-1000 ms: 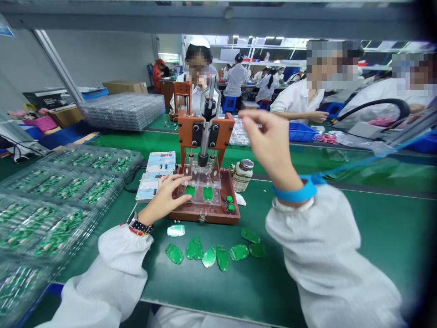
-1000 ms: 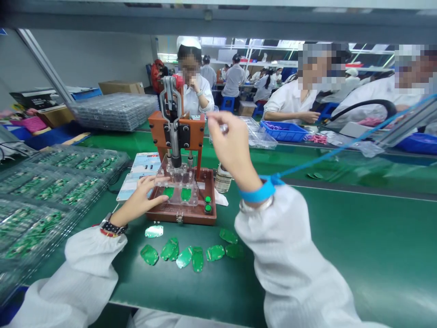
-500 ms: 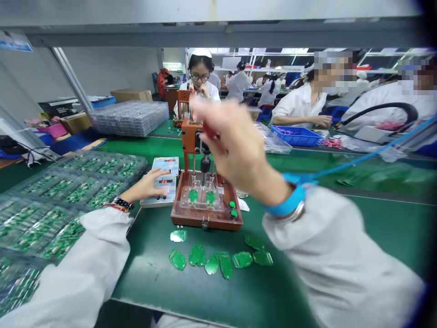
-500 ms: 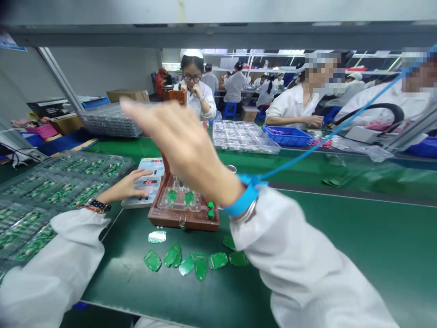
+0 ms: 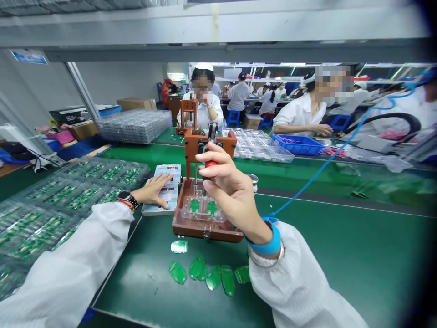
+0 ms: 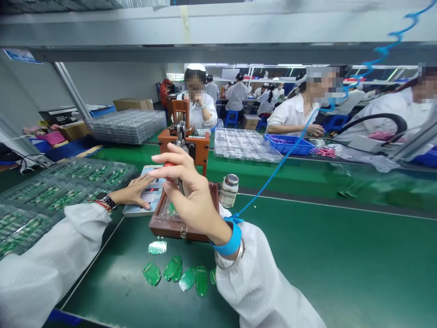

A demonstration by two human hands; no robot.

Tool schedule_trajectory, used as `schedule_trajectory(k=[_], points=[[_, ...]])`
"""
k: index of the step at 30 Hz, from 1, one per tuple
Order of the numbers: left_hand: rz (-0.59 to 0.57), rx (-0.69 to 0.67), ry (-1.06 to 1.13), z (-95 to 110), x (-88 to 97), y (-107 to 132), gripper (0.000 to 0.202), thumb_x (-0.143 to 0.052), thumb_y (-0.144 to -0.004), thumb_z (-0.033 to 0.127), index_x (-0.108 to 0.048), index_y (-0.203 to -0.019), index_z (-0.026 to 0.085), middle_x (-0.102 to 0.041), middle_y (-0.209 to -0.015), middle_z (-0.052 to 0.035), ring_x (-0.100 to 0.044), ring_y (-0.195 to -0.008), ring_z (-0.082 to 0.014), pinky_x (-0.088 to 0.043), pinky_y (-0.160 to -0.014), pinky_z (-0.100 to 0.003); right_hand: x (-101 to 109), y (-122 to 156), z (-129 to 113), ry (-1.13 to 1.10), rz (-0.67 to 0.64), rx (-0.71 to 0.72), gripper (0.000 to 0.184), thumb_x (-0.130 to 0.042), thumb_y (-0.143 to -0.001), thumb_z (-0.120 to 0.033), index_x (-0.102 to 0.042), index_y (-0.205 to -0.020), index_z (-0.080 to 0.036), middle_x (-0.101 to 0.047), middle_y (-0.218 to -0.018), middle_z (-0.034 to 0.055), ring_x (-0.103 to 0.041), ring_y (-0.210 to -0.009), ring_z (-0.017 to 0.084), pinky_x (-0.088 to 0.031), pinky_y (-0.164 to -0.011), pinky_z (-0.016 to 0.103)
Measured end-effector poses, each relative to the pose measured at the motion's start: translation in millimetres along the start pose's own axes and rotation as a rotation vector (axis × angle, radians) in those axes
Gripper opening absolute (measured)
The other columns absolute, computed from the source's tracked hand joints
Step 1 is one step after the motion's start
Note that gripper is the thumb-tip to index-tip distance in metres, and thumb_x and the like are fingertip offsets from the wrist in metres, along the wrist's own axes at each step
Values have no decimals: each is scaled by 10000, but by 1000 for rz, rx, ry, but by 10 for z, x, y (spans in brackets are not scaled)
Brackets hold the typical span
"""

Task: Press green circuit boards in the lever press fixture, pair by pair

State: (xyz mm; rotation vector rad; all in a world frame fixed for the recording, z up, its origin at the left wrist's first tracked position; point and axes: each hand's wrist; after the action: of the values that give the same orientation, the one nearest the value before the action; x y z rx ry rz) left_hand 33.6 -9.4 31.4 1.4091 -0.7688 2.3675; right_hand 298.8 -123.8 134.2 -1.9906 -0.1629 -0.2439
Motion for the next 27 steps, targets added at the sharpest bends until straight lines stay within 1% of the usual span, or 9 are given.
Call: schedule_trajectory(k=[3,7,10,13,15,17,21,25,27], points=[[-103,11,-25,-45,96,17,998,-836,-512,542,-463,-1364,180,-467,-1412,-174,-417,-1278,-424,-374,-982,-490,9,-7,43,-6,-8,-43,155,-456,-924,-169,-587,-923,-253,-608,-1156,22,-375,-1334,197,-382,-1083,479],[-174,27,-45,-97,186,50,965,-816,-545,523,-451,-1371,185,-460,-1410,-200,-415,-1266,-447,-393,-933,-521,4,-18,66,-71,34,-41,138,-488,-908,-170,-586,-862,-256,-633,-1101,12,-428,-1293,197,-367,-1096,491],[-194,14,-46,-117,195,60,941,-803,-554,520,-453,-1368,203,-477,-1404,-177,-423,-1265,-420,-397,-936,-489,-18,-6,69,-120,60,-38,127,-496,-911,-186,-586,-859,-259,-632,-1098,10,-430,-1290,201,-374,-1092,493],[-203,2,-45,-126,187,49,931,-802,-554,515,-455,-1368,225,-477,-1411,-150,-421,-1271,-402,-399,-946,-460,-31,8,69,-74,61,-79,127,-494,-917,-214,-594,-851,-255,-626,-1111,22,-416,-1302,217,-386,-1079,502],[-217,-1,-52,-122,187,37,934,-801,-559,516,-446,-1379,244,-464,-1424,-137,-398,-1290,-409,-385,-963,-475,-31,11,65,-68,61,-85,127,-497,-915,-215,-600,-855,-256,-624,-1117,22,-411,-1307,221,-386,-1078,508],[-237,11,-72,-104,193,27,962,-816,-549,501,-426,-1395,258,-445,-1438,-140,-371,-1308,-427,-364,-978,-516,-28,8,57,-81,67,-73,127,-495,-915,-207,-598,-862,-259,-623,-1119,16,-412,-1306,215,-395,-1073,501],[-272,41,-130,-34,207,19,998,-851,-542,421,-403,-1411,225,-433,-1433,-184,-379,-1300,-448,-349,-970,-587,-37,10,49,-105,73,-43,134,-487,-920,-181,-583,-876,-262,-620,-1122,5,-408,-1309,200,-409,-1066,480],[-291,44,-178,32,208,17,936,-841,-580,391,-423,-1395,198,-470,-1406,-183,-403,-1289,-433,-359,-964,-589,-52,29,67,-52,69,-67,129,-472,-923,-197,-580,-900,-264,-604,-1150,22,-396,-1320,216,-442,-1029,488],[-272,52,-191,81,203,34,897,-835,-596,380,-441,-1382,203,-473,-1408,-168,-369,-1315,-424,-335,-987,-588,-48,28,68,-21,65,-63,140,-463,-920,-186,-577,-915,-268,-598,-1162,17,-388,-1326,218,-450,-1019,493]])
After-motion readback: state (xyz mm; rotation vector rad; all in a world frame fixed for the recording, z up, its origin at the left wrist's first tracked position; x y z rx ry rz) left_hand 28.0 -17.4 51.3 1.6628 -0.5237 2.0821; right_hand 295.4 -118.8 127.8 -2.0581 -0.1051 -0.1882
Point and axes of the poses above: each hand's wrist, its own y-axis away from the middle knuckle, its own x-axis out of the back of the hand, z = x × y
